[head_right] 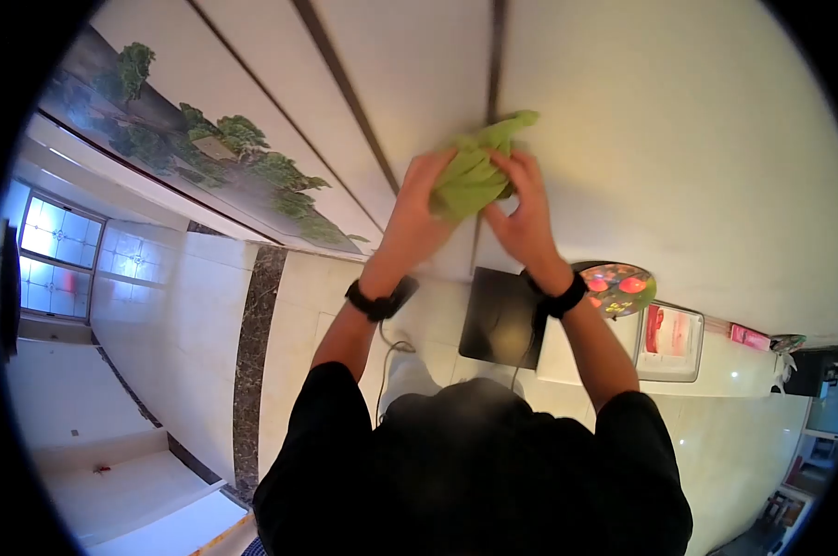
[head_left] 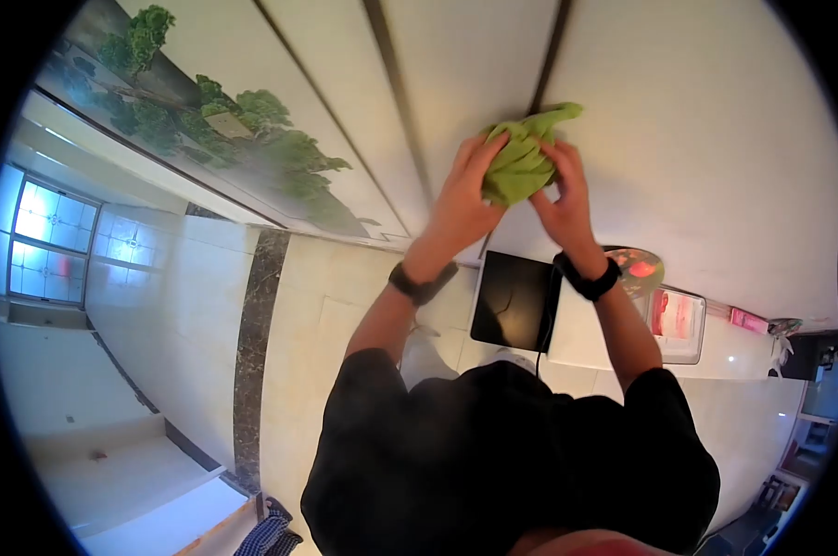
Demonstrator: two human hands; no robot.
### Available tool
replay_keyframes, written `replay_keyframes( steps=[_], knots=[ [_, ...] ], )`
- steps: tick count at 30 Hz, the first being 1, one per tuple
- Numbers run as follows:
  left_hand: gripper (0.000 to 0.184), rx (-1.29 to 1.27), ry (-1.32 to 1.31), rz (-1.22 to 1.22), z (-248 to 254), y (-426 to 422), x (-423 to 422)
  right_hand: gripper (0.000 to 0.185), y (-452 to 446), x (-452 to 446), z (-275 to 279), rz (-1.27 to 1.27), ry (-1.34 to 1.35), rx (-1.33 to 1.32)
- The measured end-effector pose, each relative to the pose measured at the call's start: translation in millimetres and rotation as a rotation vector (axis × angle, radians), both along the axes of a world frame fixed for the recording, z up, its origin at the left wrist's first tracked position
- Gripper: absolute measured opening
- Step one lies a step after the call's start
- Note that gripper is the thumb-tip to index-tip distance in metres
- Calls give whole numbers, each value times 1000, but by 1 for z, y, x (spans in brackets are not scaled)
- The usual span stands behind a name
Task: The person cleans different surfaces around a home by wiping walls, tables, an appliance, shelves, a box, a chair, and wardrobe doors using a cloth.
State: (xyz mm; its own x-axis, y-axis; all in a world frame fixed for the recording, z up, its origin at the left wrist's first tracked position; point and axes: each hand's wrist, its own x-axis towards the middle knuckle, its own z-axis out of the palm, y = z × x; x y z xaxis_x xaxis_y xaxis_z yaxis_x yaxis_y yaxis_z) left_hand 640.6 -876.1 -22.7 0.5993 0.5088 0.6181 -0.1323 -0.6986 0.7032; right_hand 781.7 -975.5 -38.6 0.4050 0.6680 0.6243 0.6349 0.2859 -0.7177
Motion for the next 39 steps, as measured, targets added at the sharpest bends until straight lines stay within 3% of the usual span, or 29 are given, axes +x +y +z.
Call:
replay_keyframes(
  steps=[5, 8, 12, 17, 22, 26, 32, 39],
  knots=[
    [57, 163, 45, 165, -11, 103, -31, 43, 88, -48, -1, -251, -155, -47],
    [55, 144, 116, 250, -24, 154, -73, 42, 151, -94, -21, -261, -195, 67],
    [54, 104, 66, 324, -57, 234, -142, 44, 236, -169, -31, -232, -161, -44],
    [50, 110, 33, 366, -43, 313, -208, 43, 311, -235, -1, -169, -218, -200],
    [49, 158, -91, 317, 28, 331, -222, 43, 328, -256, 56, -212, -213, -74],
    [43, 213, -121, 218, 38, 327, -208, 42, 313, -247, 57, -313, -194, -25],
    [38, 156, 28, 114, -1, 320, -204, 41, 305, -240, -1, -401, -25, -112],
    [49, 138, 28, 277, -31, 376, -263, 48, 363, -284, -10, -167, -66, -189]
  ],
)
